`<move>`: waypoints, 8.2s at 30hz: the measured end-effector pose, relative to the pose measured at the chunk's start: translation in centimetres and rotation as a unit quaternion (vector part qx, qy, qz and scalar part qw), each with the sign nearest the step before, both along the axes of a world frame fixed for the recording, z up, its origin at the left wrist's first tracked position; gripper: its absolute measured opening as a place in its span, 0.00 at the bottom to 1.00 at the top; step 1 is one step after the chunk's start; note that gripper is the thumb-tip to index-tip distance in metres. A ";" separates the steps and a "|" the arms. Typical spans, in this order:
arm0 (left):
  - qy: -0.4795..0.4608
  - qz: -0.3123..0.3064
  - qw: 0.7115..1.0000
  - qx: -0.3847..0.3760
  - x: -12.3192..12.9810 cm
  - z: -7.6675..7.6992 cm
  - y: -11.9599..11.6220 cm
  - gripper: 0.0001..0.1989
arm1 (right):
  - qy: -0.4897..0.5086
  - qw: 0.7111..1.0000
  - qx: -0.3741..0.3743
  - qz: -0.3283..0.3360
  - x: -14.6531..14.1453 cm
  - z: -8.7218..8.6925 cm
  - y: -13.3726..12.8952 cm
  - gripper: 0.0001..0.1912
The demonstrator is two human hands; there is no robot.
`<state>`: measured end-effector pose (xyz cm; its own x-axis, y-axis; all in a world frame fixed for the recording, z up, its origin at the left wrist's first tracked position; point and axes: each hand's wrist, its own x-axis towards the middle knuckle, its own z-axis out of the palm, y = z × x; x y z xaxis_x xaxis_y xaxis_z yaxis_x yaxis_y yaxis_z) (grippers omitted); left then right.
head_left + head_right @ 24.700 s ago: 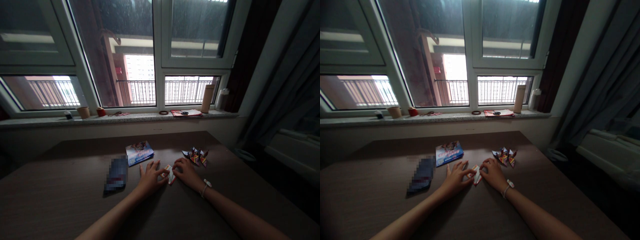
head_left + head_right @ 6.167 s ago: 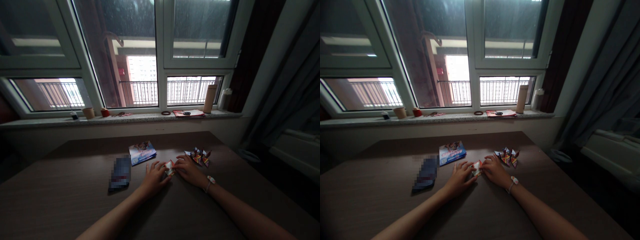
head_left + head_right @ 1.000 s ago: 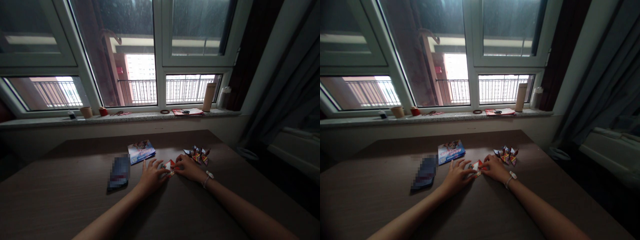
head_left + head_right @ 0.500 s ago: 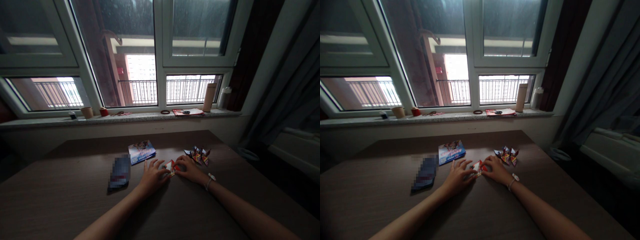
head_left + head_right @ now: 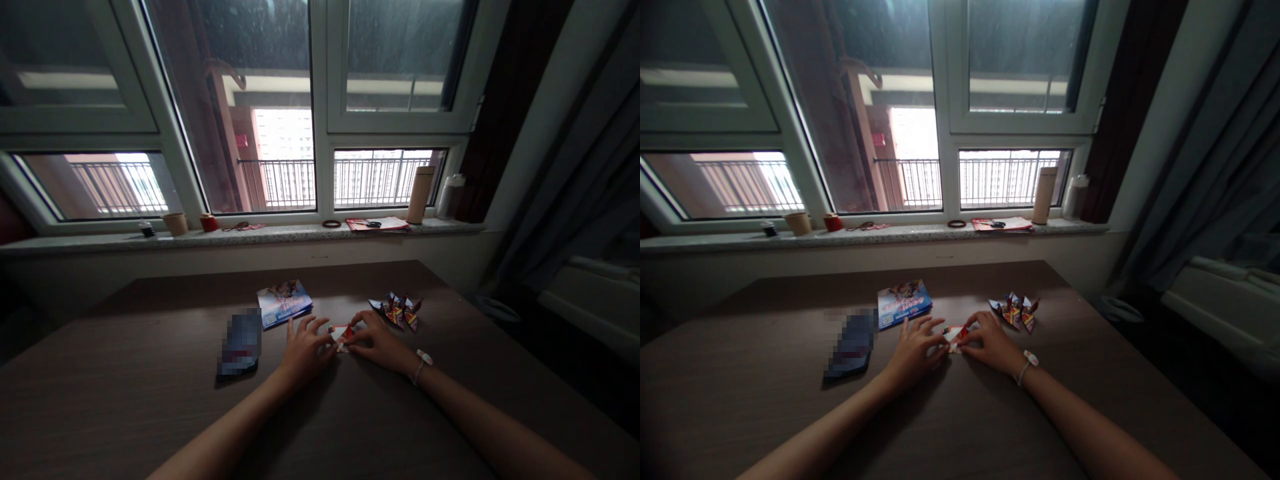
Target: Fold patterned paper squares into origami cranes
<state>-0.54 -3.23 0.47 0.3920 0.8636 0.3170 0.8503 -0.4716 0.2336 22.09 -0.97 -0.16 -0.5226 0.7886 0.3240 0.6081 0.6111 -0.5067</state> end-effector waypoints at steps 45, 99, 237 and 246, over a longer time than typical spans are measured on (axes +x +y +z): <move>-0.037 0.008 0.997 -0.062 0.8 -0.3 0.2 0.05 | 0.005 0.987 -0.064 -0.146 -1.5 -0.7 2.1 0.07; -0.020 0.028 0.997 -0.068 0.8 -0.6 0.3 0.06 | 0.031 0.987 0.008 -0.154 -0.7 -0.9 -0.2 0.07; -0.023 0.024 0.995 -0.095 0.3 -0.5 0.1 0.13 | 0.126 0.988 -0.003 -0.093 -1.0 -1.5 1.0 0.08; -0.013 0.027 0.996 -0.082 0.4 -0.6 0.1 0.11 | 0.093 0.992 -0.031 -0.079 -1.1 -2.1 1.0 0.04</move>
<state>-0.14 -3.13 -0.12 0.3367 0.9242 0.1800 0.8662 -0.3790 0.3255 20.99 0.06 -2.22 -0.3272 0.8769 0.3522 0.5862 0.4807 -0.6521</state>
